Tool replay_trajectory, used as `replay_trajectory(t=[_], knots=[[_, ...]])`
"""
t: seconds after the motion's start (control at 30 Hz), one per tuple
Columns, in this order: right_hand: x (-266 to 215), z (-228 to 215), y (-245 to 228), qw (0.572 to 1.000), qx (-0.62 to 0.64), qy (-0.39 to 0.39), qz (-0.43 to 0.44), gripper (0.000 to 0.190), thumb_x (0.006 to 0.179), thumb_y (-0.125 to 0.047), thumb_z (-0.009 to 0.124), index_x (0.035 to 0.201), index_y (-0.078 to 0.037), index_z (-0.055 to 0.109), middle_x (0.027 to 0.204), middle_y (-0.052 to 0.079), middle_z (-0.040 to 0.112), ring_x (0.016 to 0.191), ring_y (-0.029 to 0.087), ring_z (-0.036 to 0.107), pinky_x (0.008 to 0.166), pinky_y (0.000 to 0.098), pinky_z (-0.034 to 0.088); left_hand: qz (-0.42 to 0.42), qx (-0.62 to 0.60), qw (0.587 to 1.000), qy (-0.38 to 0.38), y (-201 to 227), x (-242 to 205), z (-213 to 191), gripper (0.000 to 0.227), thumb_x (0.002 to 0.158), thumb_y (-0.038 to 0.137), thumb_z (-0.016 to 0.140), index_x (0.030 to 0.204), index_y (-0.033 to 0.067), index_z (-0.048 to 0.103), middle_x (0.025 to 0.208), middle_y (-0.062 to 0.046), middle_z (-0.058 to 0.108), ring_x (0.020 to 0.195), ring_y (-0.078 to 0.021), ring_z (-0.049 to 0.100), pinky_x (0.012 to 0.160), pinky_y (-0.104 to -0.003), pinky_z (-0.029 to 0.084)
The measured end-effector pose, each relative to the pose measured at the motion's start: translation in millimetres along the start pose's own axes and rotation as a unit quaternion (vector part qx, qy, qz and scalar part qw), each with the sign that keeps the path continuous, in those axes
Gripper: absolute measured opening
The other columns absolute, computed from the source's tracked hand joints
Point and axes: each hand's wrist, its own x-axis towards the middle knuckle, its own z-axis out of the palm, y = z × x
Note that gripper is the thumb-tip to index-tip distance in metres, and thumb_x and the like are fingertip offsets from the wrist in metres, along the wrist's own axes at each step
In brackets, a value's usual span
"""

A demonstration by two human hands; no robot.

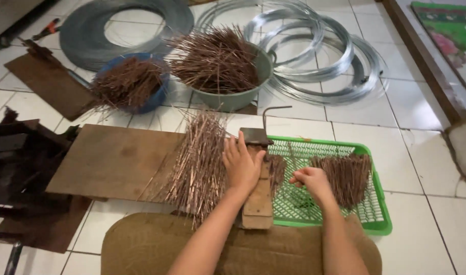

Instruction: A person is manually bending thin metal rods into a hook shape using a specialized bending jig on a workshop floor.

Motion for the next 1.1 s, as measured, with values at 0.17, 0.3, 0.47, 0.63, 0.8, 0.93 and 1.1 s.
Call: replay_trajectory(t=[0.17, 0.3, 0.47, 0.63, 0.8, 0.93, 1.1], knots=[[24, 44, 33, 0.953, -0.295, -0.053, 0.044, 0.017, 0.08, -0.034, 0.073, 0.074, -0.022, 0.085, 0.059, -0.001, 0.075, 0.066, 0.017, 0.077, 0.064, 0.0308, 0.058, 0.011, 0.027, 0.999, 0.03, 3, 0, -5, 0.085, 0.094, 0.052, 0.06, 0.156, 0.0045, 0.026, 0.149, -0.028, 0.033, 0.146, -0.0506, 0.024, 0.11, -0.065, 0.031], [44, 94, 85, 0.926, -0.365, -0.084, 0.039, 0.022, 0.08, -0.036, 0.076, 0.093, -0.019, 0.083, 0.081, 0.005, 0.079, 0.088, 0.03, 0.077, 0.074, 0.0391, 0.061, 0.0, 0.015, 1.0, 0.01, 2, -1, -3, 0.08, 0.096, 0.05, 0.058, 0.155, 0.0047, 0.028, 0.149, -0.027, 0.034, 0.147, -0.0497, 0.023, 0.111, -0.064, 0.03], [41, 112, 83, 0.915, -0.384, -0.089, -0.082, 0.017, 0.086, -0.014, 0.07, 0.093, 0.0, 0.078, 0.083, 0.022, 0.075, 0.088, 0.044, 0.076, 0.07, 0.0522, 0.061, -0.007, -0.001, 1.0, -0.015, 4, -1, -7, 0.076, 0.098, 0.046, 0.057, 0.154, 0.0042, 0.03, 0.151, -0.027, 0.033, 0.147, -0.0485, 0.024, 0.112, -0.063, 0.029], [32, 93, 44, 0.909, -0.403, -0.089, -0.052, 0.022, 0.088, -0.021, 0.068, 0.105, -0.01, 0.077, 0.099, 0.019, 0.077, 0.102, 0.043, 0.073, 0.082, 0.0569, 0.06, -0.003, -0.007, 1.0, -0.02, 9, -8, -22, 0.075, 0.097, 0.041, 0.059, 0.154, 0.0034, 0.03, 0.151, -0.029, 0.033, 0.147, -0.0497, 0.024, 0.113, -0.063, 0.027], [-10, 61, -28, 0.957, -0.271, 0.062, -0.09, 0.027, 0.099, -0.022, 0.061, 0.114, -0.006, 0.077, 0.102, 0.022, 0.077, 0.102, 0.045, 0.069, 0.091, 0.0564, 0.054, 0.041, 0.032, 0.998, 0.026, -23, -17, -42, 0.066, 0.096, 0.035, 0.061, 0.148, -0.0006, 0.041, 0.142, -0.027, 0.049, 0.136, -0.0455, 0.044, 0.107, -0.055, 0.037], [-68, 72, -106, 0.962, -0.134, 0.122, -0.203, 0.019, 0.1, -0.017, 0.062, 0.111, -0.01, 0.076, 0.089, 0.012, 0.078, 0.091, 0.032, 0.073, 0.086, 0.0452, 0.054, -0.001, 0.16, 0.983, 0.093, -76, -6, -79, 0.05, 0.088, 0.03, 0.07, 0.132, 0.008, 0.061, 0.126, -0.012, 0.058, 0.114, -0.0351, 0.057, 0.083, -0.049, 0.05], [-57, 145, -112, 0.944, -0.163, 0.001, -0.288, 0.019, 0.094, -0.02, 0.068, 0.109, -0.018, 0.079, 0.096, 0.012, 0.079, 0.098, 0.035, 0.073, 0.086, 0.046, 0.057, -0.1, 0.224, 0.968, 0.054, -160, 15, -76, 0.048, 0.085, 0.043, 0.071, 0.124, 0.0137, 0.067, 0.111, -0.008, 0.065, 0.102, -0.031, 0.061, 0.074, -0.046, 0.05]])
